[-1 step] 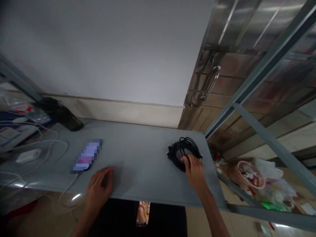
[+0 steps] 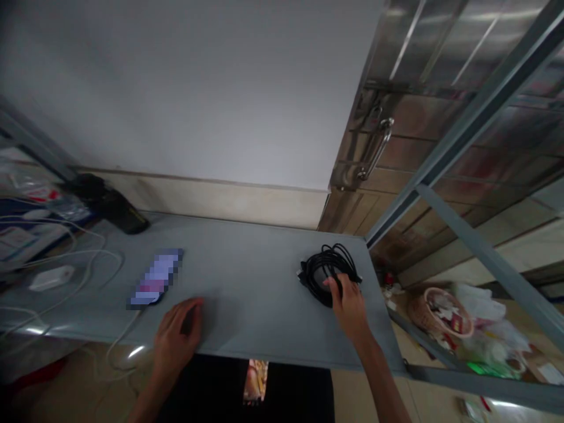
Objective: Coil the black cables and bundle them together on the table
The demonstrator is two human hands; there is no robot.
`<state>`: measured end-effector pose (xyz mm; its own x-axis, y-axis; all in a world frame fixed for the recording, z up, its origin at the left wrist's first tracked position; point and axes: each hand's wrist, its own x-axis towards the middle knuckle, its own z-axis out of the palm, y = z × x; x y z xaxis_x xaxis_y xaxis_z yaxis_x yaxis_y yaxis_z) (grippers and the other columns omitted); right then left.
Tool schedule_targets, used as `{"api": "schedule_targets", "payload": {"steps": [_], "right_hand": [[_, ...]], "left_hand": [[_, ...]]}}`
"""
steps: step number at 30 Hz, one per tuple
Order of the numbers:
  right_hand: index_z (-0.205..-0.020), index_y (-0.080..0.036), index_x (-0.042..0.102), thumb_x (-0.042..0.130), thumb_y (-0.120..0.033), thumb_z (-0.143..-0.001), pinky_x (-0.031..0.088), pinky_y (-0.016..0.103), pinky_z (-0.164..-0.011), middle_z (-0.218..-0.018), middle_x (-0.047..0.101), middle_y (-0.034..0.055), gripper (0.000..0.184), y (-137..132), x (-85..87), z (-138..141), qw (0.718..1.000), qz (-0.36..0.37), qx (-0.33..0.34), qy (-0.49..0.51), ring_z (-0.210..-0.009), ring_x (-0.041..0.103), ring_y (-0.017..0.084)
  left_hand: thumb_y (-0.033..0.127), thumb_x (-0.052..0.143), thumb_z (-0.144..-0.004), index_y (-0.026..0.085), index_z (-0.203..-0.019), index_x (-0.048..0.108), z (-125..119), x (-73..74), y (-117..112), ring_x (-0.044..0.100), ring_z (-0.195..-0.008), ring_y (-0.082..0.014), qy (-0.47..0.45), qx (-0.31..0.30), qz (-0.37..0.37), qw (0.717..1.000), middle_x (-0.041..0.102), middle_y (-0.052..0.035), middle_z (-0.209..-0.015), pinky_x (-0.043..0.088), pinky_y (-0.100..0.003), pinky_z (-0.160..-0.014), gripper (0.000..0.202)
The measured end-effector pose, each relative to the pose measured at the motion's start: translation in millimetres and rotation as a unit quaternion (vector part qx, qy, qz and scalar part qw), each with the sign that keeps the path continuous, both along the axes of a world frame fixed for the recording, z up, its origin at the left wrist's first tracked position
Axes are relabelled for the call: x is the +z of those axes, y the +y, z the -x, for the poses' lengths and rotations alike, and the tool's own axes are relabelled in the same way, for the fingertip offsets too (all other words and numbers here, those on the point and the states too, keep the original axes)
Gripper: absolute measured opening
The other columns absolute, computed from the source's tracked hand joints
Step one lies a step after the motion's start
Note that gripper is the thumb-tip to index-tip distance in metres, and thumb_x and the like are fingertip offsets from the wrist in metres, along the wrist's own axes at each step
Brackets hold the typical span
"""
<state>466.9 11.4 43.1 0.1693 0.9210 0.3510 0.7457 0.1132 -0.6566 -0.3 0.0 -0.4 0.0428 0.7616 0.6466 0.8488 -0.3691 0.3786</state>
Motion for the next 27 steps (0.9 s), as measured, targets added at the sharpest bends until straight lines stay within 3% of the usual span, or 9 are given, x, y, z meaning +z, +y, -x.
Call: {"api": "schedule_targets", "payload": {"steps": [4,9,14,17,20,24,27], "right_hand": [[-0.098,-0.025,0.067,0.053,-0.068,-0.117,0.056,0.039,-0.081,-0.089,0.078,0.0091,0.048,7,38.9,3,0.993,-0.035,-0.046,0.104,-0.084,0.075,0.025],[-0.09,-0.028,0.046,0.064,-0.074,-0.111,0.038,0.028,-0.053,-0.067,0.051,-0.0076,0.054,-1,94.8,19,0.953,-0.115,-0.085,0.266,-0.055,0.048,0.013],[-0.089,-0.027,0.042,0.07,-0.056,-0.114,0.033,0.026,-0.054,-0.07,0.038,-0.009,0.048,-39,130.8,55,0.907,-0.193,-0.039,0.372,-0.058,0.038,0.012],[-0.092,-0.026,0.046,0.067,-0.047,-0.117,0.033,0.026,-0.056,-0.071,0.036,-0.009,0.038,-66,133.1,83,0.886,-0.193,-0.018,0.421,-0.059,0.036,0.011],[-0.095,-0.026,0.048,0.064,-0.044,-0.119,0.032,0.024,-0.057,-0.07,0.035,-0.0093,0.034,-84,121.2,107,0.872,-0.176,-0.009,0.457,-0.059,0.036,0.011],[-0.091,-0.026,0.045,0.064,-0.051,-0.117,0.029,0.024,-0.053,-0.068,0.033,-0.0094,0.041,-99,99.9,129,0.859,-0.135,-0.006,0.494,-0.057,0.032,0.011],[-0.086,-0.026,0.046,0.065,-0.06,-0.114,0.032,0.024,-0.052,-0.068,0.035,-0.0079,0.048,-114,86.6,139,0.857,-0.088,-0.016,0.508,-0.057,0.034,0.012]], "left_hand": [[0.021,0.065,-0.11,0.027,-0.128,0.072,0,0.4,0,0.078,-0.108,-0.0309,-0.004,0.003,-0.001,1.0,0.082,-0.0083,-0.118,0.061,-0.05,-0.102,0.02],[0.021,0.065,-0.111,0.027,-0.127,0.072,0,1.5,-1,0.078,-0.108,-0.0304,-0.003,0.004,0.0,1.0,0.082,-0.008,-0.117,0.061,-0.049,-0.102,0.018],[0.028,0.065,-0.112,0.028,-0.128,0.072,1,-0.3,-1,0.079,-0.109,-0.0312,-0.009,0.0,0.004,1.0,0.083,-0.0089,-0.119,0.062,-0.05,-0.103,0.017],[0.034,0.068,-0.112,0.028,-0.131,0.073,3,-0.1,-1,0.081,-0.109,-0.0313,-0.007,-0.026,0.007,1.0,0.084,-0.0087,-0.121,0.063,-0.05,-0.102,0.021],[0.039,0.071,-0.11,0.029,-0.136,0.074,5,3.2,-1,0.083,-0.111,-0.0314,0.002,-0.068,0.023,0.997,0.086,-0.0082,-0.124,0.064,-0.051,-0.104,0.028],[0.046,0.072,-0.108,0.029,-0.132,0.079,8,16.0,-4,0.084,-0.116,-0.0326,-0.03,-0.117,0.075,0.99,0.087,-0.0089,-0.128,0.068,-0.053,-0.105,0.029],[0.053,0.071,-0.109,0.029,-0.125,0.085,-3,29.8,-18,0.085,-0.117,-0.0331,-0.098,-0.149,0.174,0.968,0.088,-0.0094,-0.128,0.071,-0.052,-0.104,0.031]]}}
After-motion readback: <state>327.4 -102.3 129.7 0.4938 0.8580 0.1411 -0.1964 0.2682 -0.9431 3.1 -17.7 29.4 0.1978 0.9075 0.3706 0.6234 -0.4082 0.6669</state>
